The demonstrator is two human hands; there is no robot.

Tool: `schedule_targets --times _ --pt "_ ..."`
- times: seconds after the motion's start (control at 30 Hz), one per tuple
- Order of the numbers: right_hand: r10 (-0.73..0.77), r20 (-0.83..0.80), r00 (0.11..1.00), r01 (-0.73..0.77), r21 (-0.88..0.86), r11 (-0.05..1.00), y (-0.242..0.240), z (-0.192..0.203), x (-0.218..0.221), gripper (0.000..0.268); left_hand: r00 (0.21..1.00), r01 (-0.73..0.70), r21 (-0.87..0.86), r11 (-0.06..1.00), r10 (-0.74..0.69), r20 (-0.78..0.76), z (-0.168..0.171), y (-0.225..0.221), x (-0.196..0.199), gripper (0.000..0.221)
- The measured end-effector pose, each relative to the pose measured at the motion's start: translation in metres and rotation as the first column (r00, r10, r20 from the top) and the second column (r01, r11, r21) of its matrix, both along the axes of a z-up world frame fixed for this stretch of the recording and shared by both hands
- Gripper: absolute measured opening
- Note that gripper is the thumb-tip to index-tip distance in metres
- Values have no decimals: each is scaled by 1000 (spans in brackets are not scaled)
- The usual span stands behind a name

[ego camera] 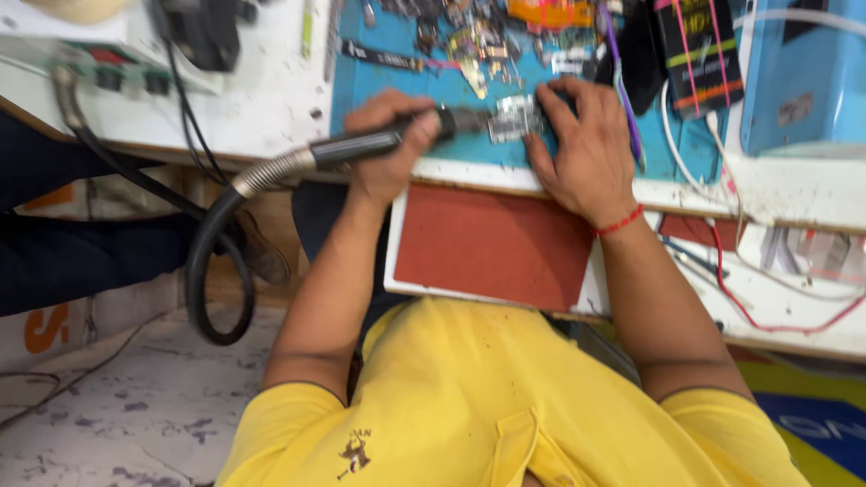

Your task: The person applies heat to a circuit board using a hot air rework station while holding the component in place with their hand.

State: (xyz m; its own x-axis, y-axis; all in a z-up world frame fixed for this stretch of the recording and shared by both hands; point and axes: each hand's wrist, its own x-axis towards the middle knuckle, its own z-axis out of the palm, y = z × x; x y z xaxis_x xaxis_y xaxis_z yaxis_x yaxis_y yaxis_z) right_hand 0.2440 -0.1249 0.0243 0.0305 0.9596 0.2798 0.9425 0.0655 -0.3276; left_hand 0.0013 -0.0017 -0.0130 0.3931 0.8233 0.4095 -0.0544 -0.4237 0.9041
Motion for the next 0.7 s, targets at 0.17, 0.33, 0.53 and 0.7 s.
schedule_targets --times 0.17,0.33,0.53,0.7 --pt "-1 -8 1000 1 9 1000 2 0 1 49 998 58 57 997 -58 -8 0 3 2 30" --pt "6 -18 1000 -5 17 1000 1 -1 2 48 997 72 26 997 -73 16 2 4 -2 34" --pt "15 -32 999 -15 -8 1000 5 0 2 44 1000 -12 102 995 13 -13 2 3 0 36" --pt "3 -29 1000 -4 -29 1000 4 1 1 49 997 78 110 991 -79 5 4 5 3 36"
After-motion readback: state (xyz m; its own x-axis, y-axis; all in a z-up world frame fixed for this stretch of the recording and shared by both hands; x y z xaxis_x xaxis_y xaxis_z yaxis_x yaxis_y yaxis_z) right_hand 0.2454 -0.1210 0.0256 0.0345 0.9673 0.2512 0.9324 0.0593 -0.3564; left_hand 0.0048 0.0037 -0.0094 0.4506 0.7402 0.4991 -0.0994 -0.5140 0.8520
